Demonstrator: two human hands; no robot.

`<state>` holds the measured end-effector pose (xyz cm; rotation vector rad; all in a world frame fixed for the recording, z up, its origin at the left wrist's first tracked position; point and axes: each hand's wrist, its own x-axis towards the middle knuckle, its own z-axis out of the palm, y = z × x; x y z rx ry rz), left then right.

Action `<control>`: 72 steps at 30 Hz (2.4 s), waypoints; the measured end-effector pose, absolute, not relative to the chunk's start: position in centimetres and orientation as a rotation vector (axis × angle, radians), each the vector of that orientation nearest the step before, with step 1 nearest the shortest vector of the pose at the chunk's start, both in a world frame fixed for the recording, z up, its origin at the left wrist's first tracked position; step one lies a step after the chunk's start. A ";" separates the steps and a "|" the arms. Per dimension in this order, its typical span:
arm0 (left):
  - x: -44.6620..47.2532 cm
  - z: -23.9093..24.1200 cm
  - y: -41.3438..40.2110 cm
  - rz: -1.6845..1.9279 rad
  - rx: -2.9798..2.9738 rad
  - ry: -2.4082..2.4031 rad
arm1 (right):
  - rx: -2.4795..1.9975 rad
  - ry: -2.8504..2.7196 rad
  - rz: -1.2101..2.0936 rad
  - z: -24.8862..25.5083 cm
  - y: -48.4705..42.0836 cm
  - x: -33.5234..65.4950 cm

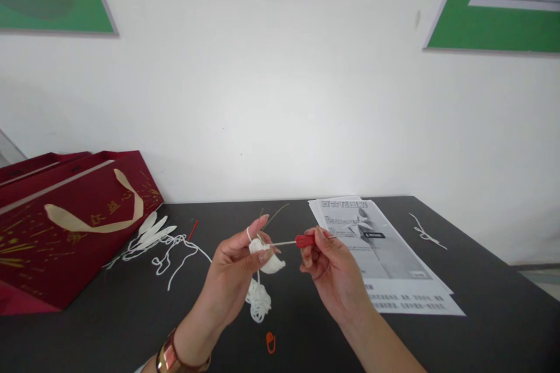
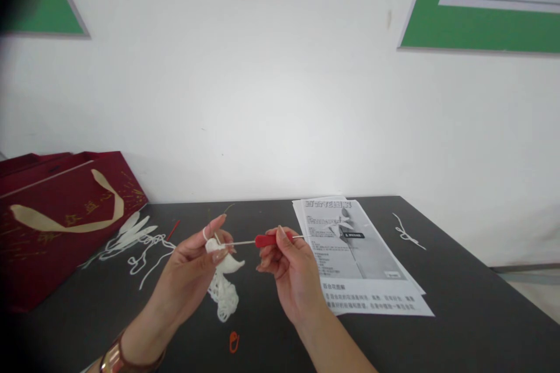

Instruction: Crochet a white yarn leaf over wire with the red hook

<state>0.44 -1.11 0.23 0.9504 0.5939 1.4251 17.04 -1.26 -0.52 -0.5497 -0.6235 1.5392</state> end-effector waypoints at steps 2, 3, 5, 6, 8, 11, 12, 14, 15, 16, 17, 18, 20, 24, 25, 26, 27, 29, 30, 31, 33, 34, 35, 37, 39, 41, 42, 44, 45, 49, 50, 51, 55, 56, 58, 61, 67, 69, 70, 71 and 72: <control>0.3 0.4 -1.2 1.411 0.956 0.590 | -0.535 -0.675 1.517 -0.3 -1.4 17.1; 0.2 0.4 -1.2 1.404 0.957 0.592 | -0.526 -0.699 1.507 -0.2 -1.4 17.2; 0.1 0.6 -1.3 1.378 0.957 0.583 | -0.509 -0.743 1.491 -0.1 -1.5 17.3; 0.0 0.6 -1.3 1.362 0.958 0.573 | -0.504 -0.764 1.483 0.0 -1.6 17.4; -0.1 0.7 -1.3 1.334 0.965 0.550 | -0.496 -0.800 1.463 0.2 -1.6 17.6; -0.1 0.6 -1.3 1.317 1.007 0.529 | -0.478 -0.838 1.444 0.4 -1.7 17.9; -0.1 0.5 -1.3 1.321 1.036 0.534 | -0.467 -0.841 1.443 0.4 -1.6 17.9; -0.1 0.4 -1.4 1.344 1.138 0.561 | -0.455 -0.825 1.452 0.3 -1.6 17.9; 0.0 0.4 -1.4 1.363 1.202 0.582 | -0.456 -0.808 1.464 0.2 -1.5 17.9; 0.0 0.4 -1.5 1.381 1.267 0.601 | -0.462 -0.782 1.481 0.1 -1.4 17.8; 0.0 0.3 -1.5 1.397 1.322 0.618 | -0.475 -0.745 1.503 -0.1 -1.4 17.6; 0.1 0.3 -1.5 1.416 1.359 0.632 | -0.491 -0.702 1.528 -0.2 -1.3 17.5; 0.1 0.3 -1.5 1.451 1.389 0.654 | -0.529 -0.613 1.572 -0.6 -1.2 17.1; -0.2 0.5 -1.2 1.412 1.400 0.699 | -0.575 -0.579 1.590 -1.0 -1.0 16.8; -0.3 0.5 -1.1 1.386 1.384 0.716 | -0.580 -0.584 1.581 -1.0 -1.0 16.7; -0.4 0.5 -1.0 1.366 1.358 0.738 | -0.585 -0.585 1.569 -1.0 -1.0 16.7; -0.5 0.5 -0.9 1.360 1.328 0.765 | -0.593 -0.582 1.556 -1.0 -0.9 16.7; -0.7 0.4 -0.8 1.368 1.290 0.831 | -0.613 -0.576 1.536 -0.9 -0.9 16.7; -0.7 0.3 -0.7 1.373 1.283 0.861 | -0.623 -0.574 1.527 -0.9 -0.9 16.7; -0.8 0.2 -0.6 1.376 1.280 0.881 | -0.631 -0.572 1.522 -0.9 -0.9 16.6; -0.7 0.0 -0.5 1.376 1.268 0.886 | -0.634 -0.554 1.529 -1.0 -0.9 16.6; -0.7 -0.1 -0.4 1.378 1.259 0.874 | -0.630 -0.535 1.541 -1.0 -0.9 16.5; -0.6 -0.3 -0.4 1.386 1.248 0.858 | -0.626 -0.507 1.556 -1.1 -0.9 16.5; -0.3 -0.6 -0.3 1.420 1.223 0.830 | -0.616 -0.435 1.593 -1.2 -0.9 16.5; -0.1 -1.0 -0.2 1.472 1.187 0.809 | -0.617 -0.352 1.632 -1.3 -0.8 16.4; 0.2 -1.3 -0.2 1.523 1.160 0.789 | -0.627 -0.273 1.676 -1.4 -0.7 16.3; 0.3 -1.5 -0.2 1.546 1.167 0.779 | -0.632 -0.239 1.694 -1.5 -0.6 16.3; 0.3 -1.7 -0.1 1.589 1.249 0.763 | -0.635 -0.192 1.716 -1.6 -0.6 16.2; 0.4 -1.7 -0.1 1.609 1.314 0.760 | -0.629 -0.189 1.716 -1.6 -0.7 16.2; 0.2 -1.7 -0.1 1.625 1.501 0.725 | -0.569 -0.331 1.652 -1.4 -0.9 16.3; 0.2 -1.6 -0.1 1.603 1.498 0.708 | -0.560 -0.383 1.634 -1.2 -1.0 16.4; 0.1 -1.6 -0.1 1.576 1.484 0.691 | -0.558 -0.434 1.617 -1.1 -1.0 16.5; -0.1 -1.6 0.2 1.469 1.433 0.675 | -0.574 -0.601 1.524 -0.7 -1.2 16.8; -0.1 -1.6 0.2 1.463 1.437 0.679 | -0.581 -0.630 1.492 -0.6 -1.3 16.8; -0.1 -1.7 0.2 1.464 1.456 0.701 | -0.604 -0.669 1.431 -0.5 -1.5 16.6; 0.1 -1.9 0.1 1.512 1.439 0.770 | -0.640 -0.670 1.370 -0.5 -1.7 16.2; 0.8 -2.5 -0.1 1.630 1.188 0.786 | -0.625 -0.391 1.587 -1.0 -1.1 16.0; 0.9 -2.3 -0.1 1.646 1.111 0.746 | -0.599 -0.323 1.668 -1.1 -0.8 16.2; 0.9 -2.1 -0.1 1.648 1.074 0.730 | -0.583 -0.308 1.690 -1.2 -0.8 16.3; 1.0 -1.9 -0.2 1.645 1.038 0.721 | -0.568 -0.308 1.700 -1.2 -0.8 16.4; 0.9 -1.7 -0.2 1.636 1.000 0.719 | -0.555 -0.321 1.695 -1.1 -0.8 16.5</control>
